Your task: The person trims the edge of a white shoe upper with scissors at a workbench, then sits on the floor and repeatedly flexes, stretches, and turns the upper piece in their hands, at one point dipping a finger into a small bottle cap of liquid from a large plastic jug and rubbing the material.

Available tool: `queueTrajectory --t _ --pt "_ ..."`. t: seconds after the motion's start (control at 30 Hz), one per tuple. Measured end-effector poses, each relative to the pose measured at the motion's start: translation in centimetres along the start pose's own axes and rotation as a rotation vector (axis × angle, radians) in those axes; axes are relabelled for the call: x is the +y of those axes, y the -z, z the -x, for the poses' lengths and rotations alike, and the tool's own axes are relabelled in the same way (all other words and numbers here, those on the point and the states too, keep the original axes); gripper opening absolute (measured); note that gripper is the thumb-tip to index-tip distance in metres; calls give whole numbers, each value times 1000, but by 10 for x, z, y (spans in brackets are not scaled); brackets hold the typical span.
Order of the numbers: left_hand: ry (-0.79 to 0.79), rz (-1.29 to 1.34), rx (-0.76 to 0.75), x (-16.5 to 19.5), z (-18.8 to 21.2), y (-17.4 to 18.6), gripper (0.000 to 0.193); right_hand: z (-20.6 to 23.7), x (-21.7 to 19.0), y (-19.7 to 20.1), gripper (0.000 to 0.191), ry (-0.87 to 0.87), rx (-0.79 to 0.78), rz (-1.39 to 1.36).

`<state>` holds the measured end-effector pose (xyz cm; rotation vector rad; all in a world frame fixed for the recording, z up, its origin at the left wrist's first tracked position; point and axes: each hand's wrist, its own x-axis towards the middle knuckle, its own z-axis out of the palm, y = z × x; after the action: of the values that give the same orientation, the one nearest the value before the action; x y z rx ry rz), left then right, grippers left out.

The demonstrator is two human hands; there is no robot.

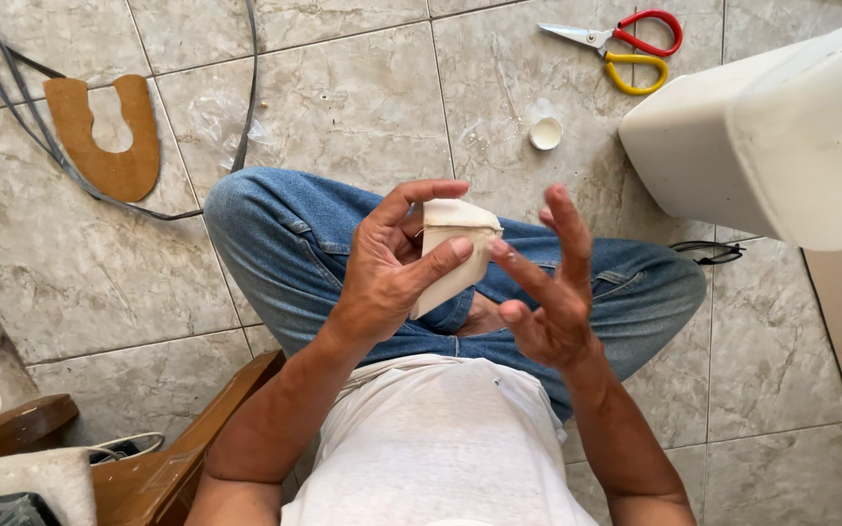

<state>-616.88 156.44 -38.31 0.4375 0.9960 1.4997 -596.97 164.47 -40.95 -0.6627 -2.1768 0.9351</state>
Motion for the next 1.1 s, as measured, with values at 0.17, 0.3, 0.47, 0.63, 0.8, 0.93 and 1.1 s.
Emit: queueTrajectory --t 0.17,0.3,0.47,0.63,0.8,0.93,1.1 --pt "62 82 2 2 -1 -3 53 0 12 2 62 -23 6 77" --pt "101 253 42 3 -3 -1 53 8 10 0 55 50 -10 70" --pt "117 400 23 3 -5 1 51 3 11 -19 108 -284 -44 -409" --pt "55 441 77 -1 -6 4 48 -4 4 -43 138 -330 -126 -688" --pt "-17 186 159 -4 -11 28 44 -2 3 -36 122 -531 -130 -625" --pt "-42 -195 316 -17 -18 38 37 -4 10 -27 111 -589 -139 -577" --pt "-320 -799 327 -18 -16 45 22 -5 12 -16 110 -639 -133 -611"
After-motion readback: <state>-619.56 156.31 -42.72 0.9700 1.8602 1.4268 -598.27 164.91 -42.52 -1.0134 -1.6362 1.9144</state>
